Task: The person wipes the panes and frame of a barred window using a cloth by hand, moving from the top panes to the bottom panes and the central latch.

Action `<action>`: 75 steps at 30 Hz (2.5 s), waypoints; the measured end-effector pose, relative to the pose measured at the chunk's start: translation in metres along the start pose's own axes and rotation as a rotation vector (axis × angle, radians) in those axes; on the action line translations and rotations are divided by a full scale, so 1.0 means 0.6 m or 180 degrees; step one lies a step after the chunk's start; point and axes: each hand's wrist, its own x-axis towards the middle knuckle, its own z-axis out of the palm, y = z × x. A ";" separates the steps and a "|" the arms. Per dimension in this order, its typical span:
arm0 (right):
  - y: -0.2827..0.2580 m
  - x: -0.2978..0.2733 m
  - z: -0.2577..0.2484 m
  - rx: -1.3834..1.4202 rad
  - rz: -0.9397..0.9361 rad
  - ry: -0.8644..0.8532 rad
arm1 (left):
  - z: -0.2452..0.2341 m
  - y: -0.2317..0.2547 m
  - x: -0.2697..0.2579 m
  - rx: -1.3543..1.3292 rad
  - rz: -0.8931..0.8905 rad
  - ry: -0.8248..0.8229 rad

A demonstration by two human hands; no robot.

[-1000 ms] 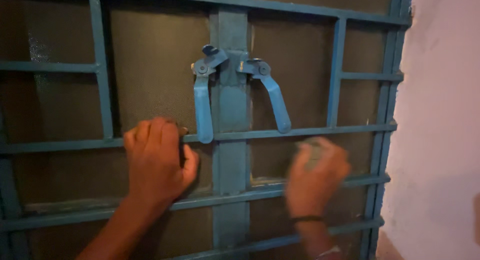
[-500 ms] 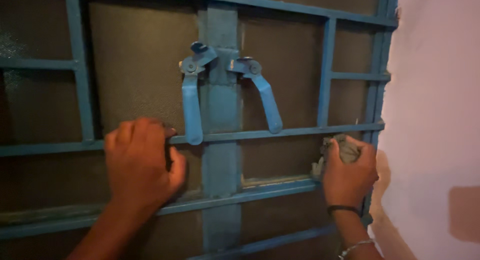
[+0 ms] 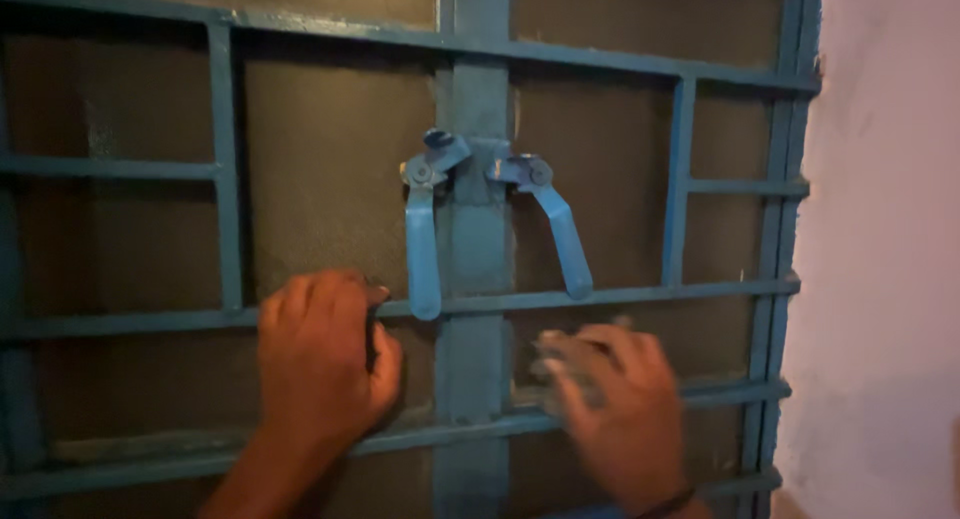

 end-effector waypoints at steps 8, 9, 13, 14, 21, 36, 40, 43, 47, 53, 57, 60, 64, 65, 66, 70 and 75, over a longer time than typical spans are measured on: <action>0.149 -0.026 -0.052 -0.0968 0.1907 -0.0002 | 0.006 0.000 0.001 -0.0059 -0.0087 0.0039; 0.147 -0.032 -0.038 -0.0941 0.1952 0.0198 | 0.007 0.001 0.001 -0.0066 -0.0088 0.0068; 0.079 -0.042 0.029 -0.0492 0.1677 0.0766 | 0.010 0.003 -0.001 -0.0032 -0.0131 0.0077; 0.046 -0.046 0.042 -0.0279 0.1758 0.0574 | 0.010 0.002 0.001 -0.0007 -0.0145 0.0061; -0.054 -0.011 0.050 0.0095 0.1132 -0.0836 | 0.008 -0.003 -0.002 -0.0029 -0.0119 -0.0010; 0.213 -0.046 -0.061 -0.1451 0.1659 0.0256 | 0.013 -0.001 -0.006 -0.0049 -0.0211 0.0003; 0.183 -0.059 -0.034 -0.1589 0.1564 0.0217 | 0.014 -0.004 0.000 -0.0092 -0.0169 0.0040; 0.173 -0.080 -0.018 -0.0536 0.0835 0.0489 | 0.016 -0.003 -0.005 -0.0101 -0.0163 0.0079; 0.199 -0.050 -0.064 -0.0260 0.1066 -0.0078 | 0.020 -0.009 -0.009 0.0096 -0.0128 -0.0071; 0.246 0.016 -0.113 -0.1255 0.0034 0.0499 | 0.024 -0.009 -0.013 0.0115 -0.0351 -0.0221; 0.267 -0.023 -0.097 -0.1340 0.0061 0.0166 | 0.026 -0.010 -0.010 0.0070 -0.0260 0.0024; 0.260 -0.039 -0.116 -0.1206 0.0487 -0.0413 | 0.021 -0.008 -0.016 0.0105 -0.0318 -0.0129; 0.249 0.028 -0.153 -0.1172 0.0768 -0.0696 | 0.021 -0.008 -0.011 0.0162 -0.0289 -0.0132; 0.246 0.041 -0.158 -0.1269 0.0686 -0.0567 | 0.022 -0.008 -0.011 0.0213 -0.0303 -0.0133; 0.243 0.050 -0.159 -0.1365 0.0603 -0.0437 | 0.023 -0.008 -0.012 0.0137 -0.0278 -0.0085; 0.248 0.040 -0.137 -0.1693 0.0405 -0.0420 | 0.022 -0.013 -0.011 0.0069 -0.0252 -0.0051; 0.279 0.003 -0.146 -0.1705 0.0343 -0.1148 | 0.019 -0.009 -0.014 0.0131 -0.0285 -0.0123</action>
